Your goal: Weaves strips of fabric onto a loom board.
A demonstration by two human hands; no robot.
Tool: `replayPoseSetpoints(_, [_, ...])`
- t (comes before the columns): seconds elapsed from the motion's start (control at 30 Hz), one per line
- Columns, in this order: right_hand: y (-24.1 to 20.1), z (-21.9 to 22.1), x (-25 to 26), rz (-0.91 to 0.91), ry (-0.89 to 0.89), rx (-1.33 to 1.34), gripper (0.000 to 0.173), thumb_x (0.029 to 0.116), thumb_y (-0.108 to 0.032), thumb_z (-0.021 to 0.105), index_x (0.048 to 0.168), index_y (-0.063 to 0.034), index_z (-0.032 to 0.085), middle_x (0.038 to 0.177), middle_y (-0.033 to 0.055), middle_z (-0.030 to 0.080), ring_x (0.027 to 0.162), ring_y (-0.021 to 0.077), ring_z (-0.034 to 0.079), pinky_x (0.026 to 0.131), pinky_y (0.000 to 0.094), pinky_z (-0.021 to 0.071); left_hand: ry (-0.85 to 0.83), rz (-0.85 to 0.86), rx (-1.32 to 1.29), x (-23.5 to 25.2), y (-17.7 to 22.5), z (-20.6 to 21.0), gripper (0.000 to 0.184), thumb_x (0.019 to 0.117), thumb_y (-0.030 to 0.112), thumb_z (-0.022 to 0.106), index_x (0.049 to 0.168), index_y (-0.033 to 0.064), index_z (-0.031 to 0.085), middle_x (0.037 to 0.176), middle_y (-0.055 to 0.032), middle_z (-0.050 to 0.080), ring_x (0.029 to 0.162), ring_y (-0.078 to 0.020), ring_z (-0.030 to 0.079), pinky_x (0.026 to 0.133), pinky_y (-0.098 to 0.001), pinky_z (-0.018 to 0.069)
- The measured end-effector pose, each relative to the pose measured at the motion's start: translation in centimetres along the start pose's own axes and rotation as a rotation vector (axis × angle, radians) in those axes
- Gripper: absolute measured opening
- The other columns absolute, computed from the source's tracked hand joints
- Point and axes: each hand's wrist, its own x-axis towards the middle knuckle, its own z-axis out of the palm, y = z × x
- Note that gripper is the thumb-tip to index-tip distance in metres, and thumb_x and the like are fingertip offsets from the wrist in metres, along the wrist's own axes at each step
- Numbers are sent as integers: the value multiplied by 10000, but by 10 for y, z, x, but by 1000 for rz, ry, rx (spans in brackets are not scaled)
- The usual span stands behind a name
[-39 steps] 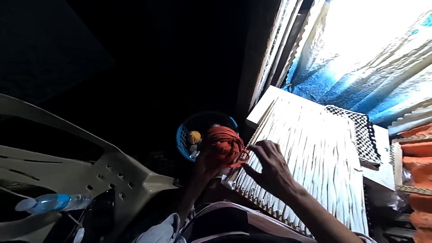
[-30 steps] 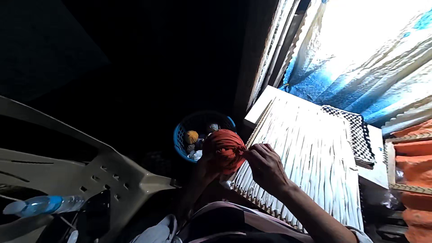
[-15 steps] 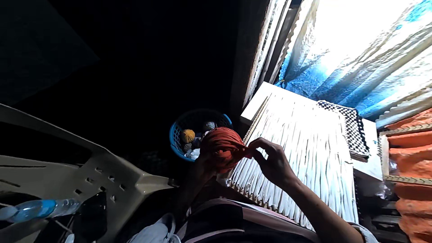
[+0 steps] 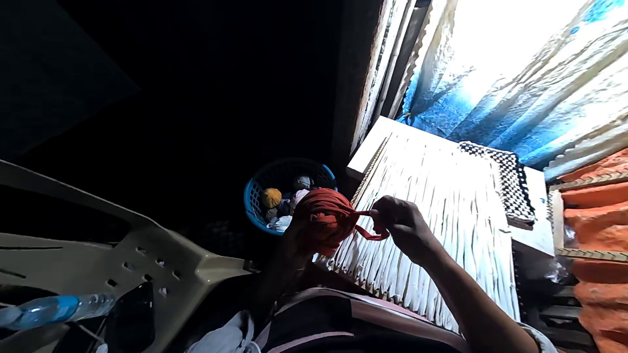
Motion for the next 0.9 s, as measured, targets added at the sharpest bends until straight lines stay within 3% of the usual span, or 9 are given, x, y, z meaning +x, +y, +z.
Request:
replayPoseSetpoints(0.17, [-1, -5, 2, 116, 68, 333, 191, 1036, -66, 478, 901, -48, 613, 687, 0, 607, 627, 93, 623, 685, 262, 580, -46, 9, -27, 3, -1, -5, 323, 989, 372, 622, 1187, 116, 631, 1060, -121, 718, 1002, -238, 707, 867, -460, 604])
replayPoseSetpoints(0.33, [-7, -30, 6, 205, 340, 525, 273, 1097, -134, 412, 934, -55, 616, 675, 2, 569, 554, 92, 570, 601, 276, 573, 23, 1, -109, 9, 6, -20, 386, 1010, 444, 539, 1137, 93, 639, 1031, -143, 707, 963, -264, 702, 826, -476, 602])
replayPoseSetpoints(0.47, [-16, -39, 0, 145, 438, 578, 263, 1108, -185, 407, 968, -87, 606, 642, -17, 557, 542, 73, 553, 581, 245, 540, 25, 20, -94, 15, 14, -32, 465, 1017, 513, 499, 1166, 96, 640, 1048, -153, 700, 962, -274, 699, 809, -479, 603])
replayPoseSetpoints(0.53, [-24, -47, -8, 80, 462, 496, 280, 1108, -195, 402, 988, -93, 633, 669, -34, 592, 578, 69, 593, 633, 260, 579, 262, 4, -68, 15, 25, -25, 530, 1055, 550, 394, 1201, 81, 593, 1029, -186, 685, 908, -315, 703, 745, -503, 613])
replayPoseSetpoints(0.63, [-41, -71, -31, -47, 519, 364, 290, 1104, -191, 380, 976, -168, 639, 722, -89, 595, 648, 42, 603, 695, 253, 585, 686, 12, -102, 23, 39, -27, 534, 1014, 549, 502, 1320, 113, 533, 1135, -199, 660, 964, -356, 687, 777, -546, 598])
replayPoseSetpoints(0.7, [-45, -97, -54, -163, 573, 338, 255, 1094, -191, 393, 1005, -203, 631, 726, -107, 593, 653, 39, 601, 699, 254, 576, 767, 26, -103, 32, 46, -47, 583, 984, 559, 550, 1388, 144, 496, 1234, -203, 631, 1027, -377, 674, 804, -562, 591])
replayPoseSetpoints(0.77, [-48, -121, -84, -267, 620, 337, 198, 1096, -183, 422, 1081, -162, 619, 778, -68, 608, 681, 66, 628, 731, 276, 604, 783, 29, -50, 39, 51, -70, 584, 983, 500, 580, 1443, 161, 463, 1321, -199, 596, 1106, -382, 650, 850, -570, 578])
replayPoseSetpoints(0.83, [-59, -121, -107, -318, 678, 286, 147, 1077, -145, 469, 1094, -146, 615, 797, -51, 624, 684, 75, 646, 722, 274, 616, 824, 50, 59, 41, 56, -87, 595, 977, 386, 638, 1486, 158, 431, 1414, -204, 541, 1200, -407, 612, 882, -621, 573])
replayPoseSetpoints(0.9, [-70, -105, -116, -328, 664, 237, 206, 1009, -92, 519, 1142, -195, 638, 810, -71, 657, 676, 53, 655, 660, 243, 609, 845, 61, 239, 43, 57, -85, 593, 994, 376, 612, 1513, 173, 410, 1481, -193, 489, 1278, -413, 562, 919, -669, 541])
